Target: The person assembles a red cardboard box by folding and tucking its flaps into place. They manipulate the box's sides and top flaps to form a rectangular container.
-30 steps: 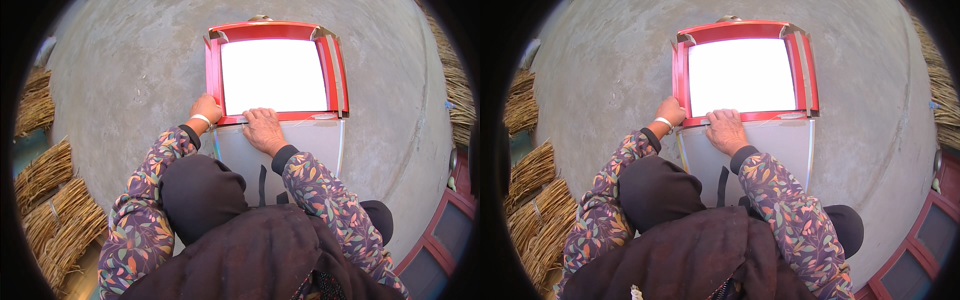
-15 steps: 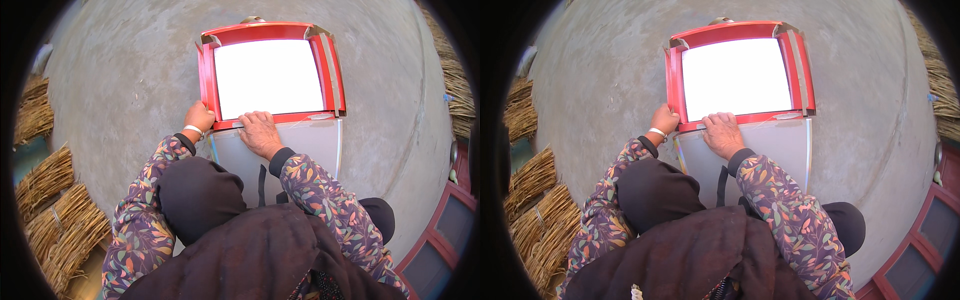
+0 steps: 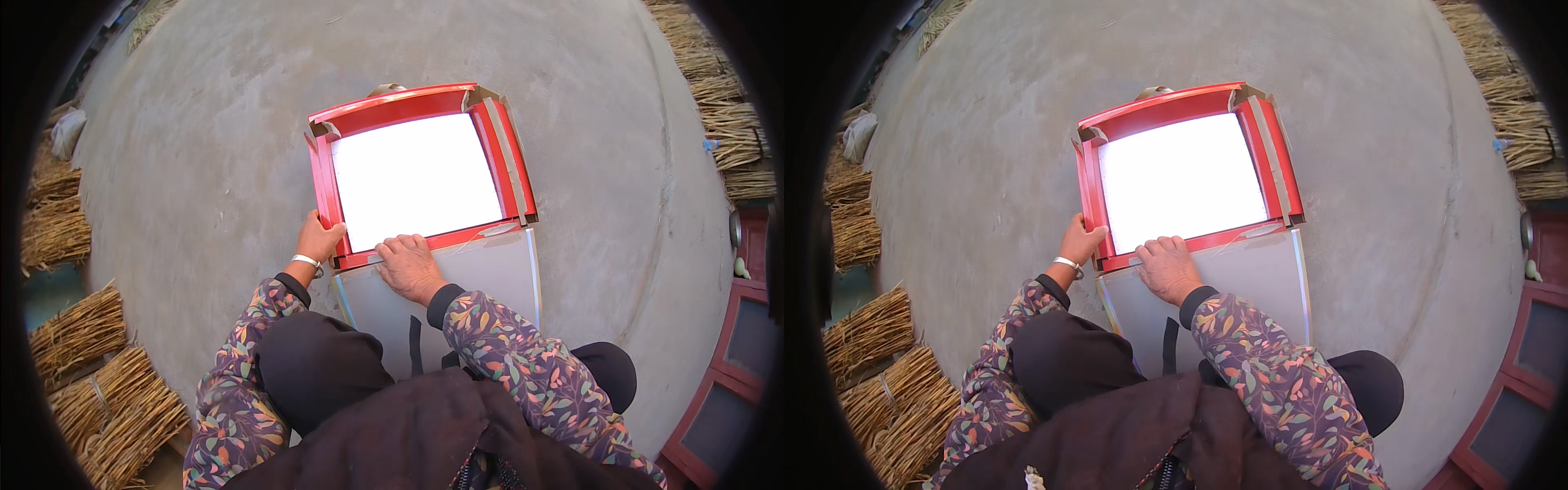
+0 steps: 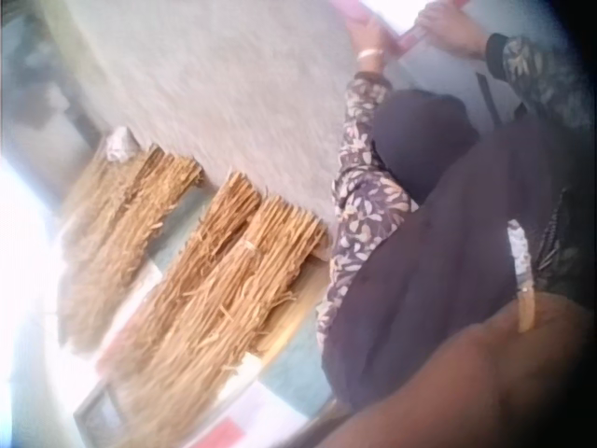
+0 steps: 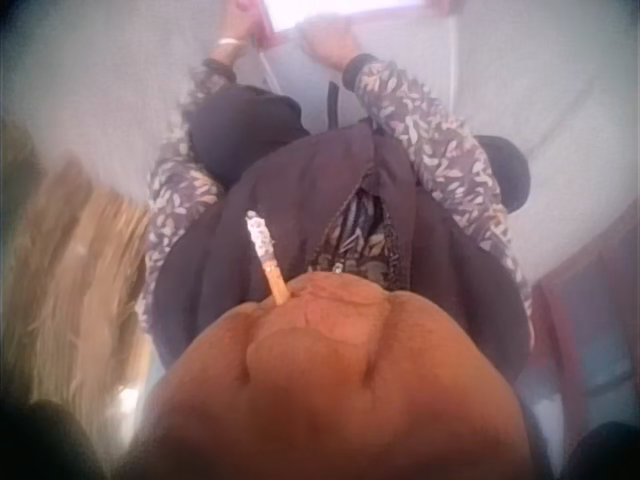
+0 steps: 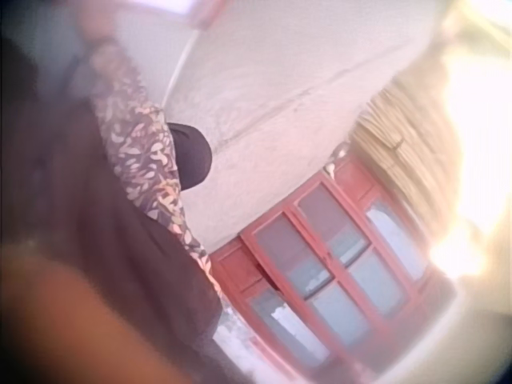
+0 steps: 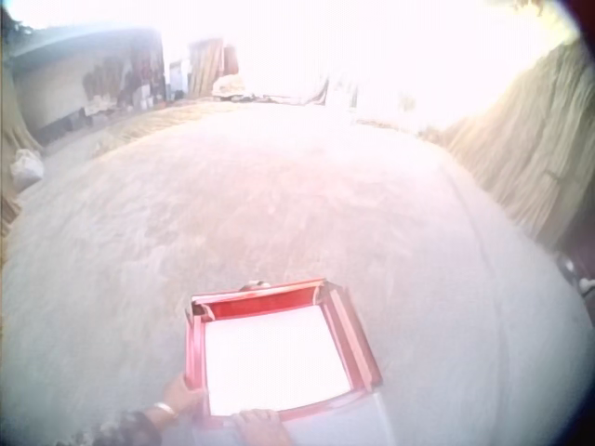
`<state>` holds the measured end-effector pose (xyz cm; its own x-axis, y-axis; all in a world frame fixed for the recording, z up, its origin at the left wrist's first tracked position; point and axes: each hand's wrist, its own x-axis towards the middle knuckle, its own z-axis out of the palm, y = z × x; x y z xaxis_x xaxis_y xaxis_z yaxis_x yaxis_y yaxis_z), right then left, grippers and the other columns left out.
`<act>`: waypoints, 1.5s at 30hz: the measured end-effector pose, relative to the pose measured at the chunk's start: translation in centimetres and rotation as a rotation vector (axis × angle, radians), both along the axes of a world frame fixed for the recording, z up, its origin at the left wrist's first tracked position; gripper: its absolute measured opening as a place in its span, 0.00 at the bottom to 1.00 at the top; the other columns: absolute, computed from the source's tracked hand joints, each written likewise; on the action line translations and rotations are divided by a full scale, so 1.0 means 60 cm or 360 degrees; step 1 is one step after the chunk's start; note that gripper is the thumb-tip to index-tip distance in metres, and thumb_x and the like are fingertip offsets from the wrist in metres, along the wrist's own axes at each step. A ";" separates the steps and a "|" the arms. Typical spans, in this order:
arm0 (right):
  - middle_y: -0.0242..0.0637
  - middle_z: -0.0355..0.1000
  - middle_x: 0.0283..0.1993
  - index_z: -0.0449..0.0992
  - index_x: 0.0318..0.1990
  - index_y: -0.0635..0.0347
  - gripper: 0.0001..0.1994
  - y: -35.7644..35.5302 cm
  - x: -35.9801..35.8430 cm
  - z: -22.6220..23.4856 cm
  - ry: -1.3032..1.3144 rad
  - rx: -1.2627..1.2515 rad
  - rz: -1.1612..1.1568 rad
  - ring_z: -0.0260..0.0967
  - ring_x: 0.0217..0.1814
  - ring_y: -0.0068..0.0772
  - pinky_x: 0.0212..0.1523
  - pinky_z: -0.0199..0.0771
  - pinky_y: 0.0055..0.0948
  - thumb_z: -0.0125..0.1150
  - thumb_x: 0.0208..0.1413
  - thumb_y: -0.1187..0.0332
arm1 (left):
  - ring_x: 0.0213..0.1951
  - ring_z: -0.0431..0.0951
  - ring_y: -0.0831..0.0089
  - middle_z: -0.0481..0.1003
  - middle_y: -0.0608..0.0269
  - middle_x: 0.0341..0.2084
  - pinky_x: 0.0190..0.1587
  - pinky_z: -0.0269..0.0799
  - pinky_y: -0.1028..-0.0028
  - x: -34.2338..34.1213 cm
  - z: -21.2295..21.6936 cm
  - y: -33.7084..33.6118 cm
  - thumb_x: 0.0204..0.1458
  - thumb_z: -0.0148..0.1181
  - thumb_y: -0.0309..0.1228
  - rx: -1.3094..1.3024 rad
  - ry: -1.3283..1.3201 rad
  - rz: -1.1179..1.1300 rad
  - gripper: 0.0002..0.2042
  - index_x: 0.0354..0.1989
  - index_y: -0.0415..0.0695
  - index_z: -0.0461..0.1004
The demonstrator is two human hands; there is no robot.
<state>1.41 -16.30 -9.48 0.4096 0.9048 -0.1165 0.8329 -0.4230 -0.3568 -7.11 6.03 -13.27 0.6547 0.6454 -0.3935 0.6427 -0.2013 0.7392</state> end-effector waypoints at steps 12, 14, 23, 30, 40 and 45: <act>0.36 0.72 0.52 0.73 0.52 0.54 0.16 0.003 0.001 0.024 0.0123 0.0039 0.0020 0.65 0.60 0.37 0.64 0.56 0.39 0.61 0.60 0.59 | 0.49 0.82 0.43 0.81 0.37 0.46 0.54 0.77 0.55 0.039 -0.023 0.019 0.41 0.69 0.40 0.0215 0.0295 0.0204 0.29 0.50 0.34 0.73; 0.37 0.71 0.57 0.73 0.56 0.54 0.18 0.004 0.001 0.027 0.0159 -0.0099 0.0019 0.63 0.64 0.38 0.67 0.53 0.39 0.60 0.62 0.58 | 0.48 0.82 0.44 0.81 0.40 0.45 0.54 0.77 0.56 0.034 -0.029 0.021 0.41 0.69 0.40 0.0208 0.0236 0.0240 0.27 0.48 0.36 0.75; 0.37 0.69 0.60 0.73 0.56 0.55 0.19 -0.011 -0.012 0.013 0.0117 0.0025 0.0075 0.62 0.66 0.38 0.67 0.53 0.41 0.63 0.60 0.59 | 0.44 0.84 0.48 0.83 0.46 0.43 0.49 0.79 0.59 -0.008 -0.030 0.006 0.39 0.70 0.36 0.0082 -0.0298 0.0444 0.26 0.49 0.39 0.76; 0.39 0.69 0.59 0.73 0.56 0.56 0.19 -0.002 -0.020 0.028 0.0159 0.0040 0.0129 0.62 0.65 0.41 0.66 0.55 0.43 0.63 0.59 0.60 | 0.43 0.84 0.47 0.83 0.43 0.43 0.49 0.80 0.58 -0.041 0.029 -0.017 0.40 0.68 0.34 0.0272 -0.0427 0.0520 0.31 0.56 0.39 0.69; 0.44 0.64 0.69 0.70 0.63 0.57 0.29 0.166 0.086 0.147 -0.0579 0.0884 0.0171 0.58 0.74 0.46 0.73 0.54 0.47 0.70 0.54 0.62 | 0.41 0.84 0.46 0.82 0.42 0.41 0.46 0.80 0.57 -0.075 0.093 -0.020 0.43 0.67 0.34 0.0399 -0.0457 0.0391 0.29 0.55 0.38 0.67; 0.43 0.66 0.68 0.69 0.65 0.59 0.31 0.211 0.135 0.209 -0.0812 0.0838 0.0109 0.60 0.72 0.45 0.72 0.55 0.47 0.69 0.55 0.57 | 0.43 0.84 0.51 0.82 0.43 0.43 0.48 0.80 0.61 -0.078 0.104 -0.022 0.45 0.69 0.32 0.0429 -0.0529 0.0377 0.32 0.60 0.38 0.66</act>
<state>9.48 -3.63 3.03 0.2370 0.8139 0.5305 0.9681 -0.2434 -0.0592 -11.79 4.69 -7.00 0.5393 0.8420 0.0136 0.4320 -0.2905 0.8538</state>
